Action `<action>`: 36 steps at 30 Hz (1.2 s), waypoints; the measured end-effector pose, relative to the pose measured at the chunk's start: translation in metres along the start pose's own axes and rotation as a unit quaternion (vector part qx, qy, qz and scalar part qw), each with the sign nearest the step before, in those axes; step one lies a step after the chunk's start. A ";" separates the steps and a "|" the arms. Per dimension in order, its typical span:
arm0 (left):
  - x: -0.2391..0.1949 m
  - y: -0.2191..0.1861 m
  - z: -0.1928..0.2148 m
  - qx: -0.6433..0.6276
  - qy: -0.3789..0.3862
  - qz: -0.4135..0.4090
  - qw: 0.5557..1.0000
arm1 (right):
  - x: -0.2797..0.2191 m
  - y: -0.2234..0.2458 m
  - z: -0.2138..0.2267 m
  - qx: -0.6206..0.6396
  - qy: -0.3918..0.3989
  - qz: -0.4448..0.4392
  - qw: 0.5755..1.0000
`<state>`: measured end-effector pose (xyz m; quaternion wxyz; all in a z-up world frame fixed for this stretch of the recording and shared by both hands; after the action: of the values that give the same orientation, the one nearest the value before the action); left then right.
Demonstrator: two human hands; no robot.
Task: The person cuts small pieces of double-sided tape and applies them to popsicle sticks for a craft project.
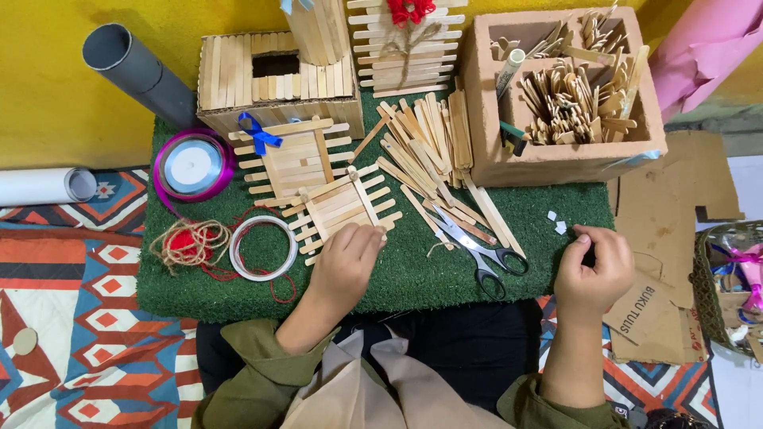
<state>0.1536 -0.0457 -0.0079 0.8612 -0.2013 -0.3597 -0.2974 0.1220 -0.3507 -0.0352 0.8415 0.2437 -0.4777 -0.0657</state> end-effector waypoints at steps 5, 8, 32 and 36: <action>0.003 0.004 0.010 -0.043 -0.019 0.047 0.998 | 0.000 0.001 0.000 -0.003 -0.005 0.005 1.000; 0.002 0.015 0.008 -0.096 -0.024 0.130 0.987 | 0.000 0.000 0.000 0.000 -0.002 0.001 1.000; -0.018 0.034 -0.012 -0.095 -0.020 0.255 0.962 | 0.004 0.001 0.001 0.001 0.001 -0.009 1.000; -0.021 0.028 0.007 -0.064 -0.020 0.207 0.976 | 0.008 -0.006 0.004 0.063 0.000 -0.056 0.996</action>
<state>0.1562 -0.0132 -0.0225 0.8821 -0.3323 -0.3073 -0.1307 0.1236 -0.3602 -0.0302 0.8195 0.3226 -0.4665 -0.0819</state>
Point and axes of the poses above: each hand's wrist, its own x-axis towards the middle knuckle, its own z-axis out of the back of the hand, y = z × x, the point moved 10 cm from there along x, towards the middle knuckle, and after that the axes turned 12 degrees about -y, right-handed, at the moved point
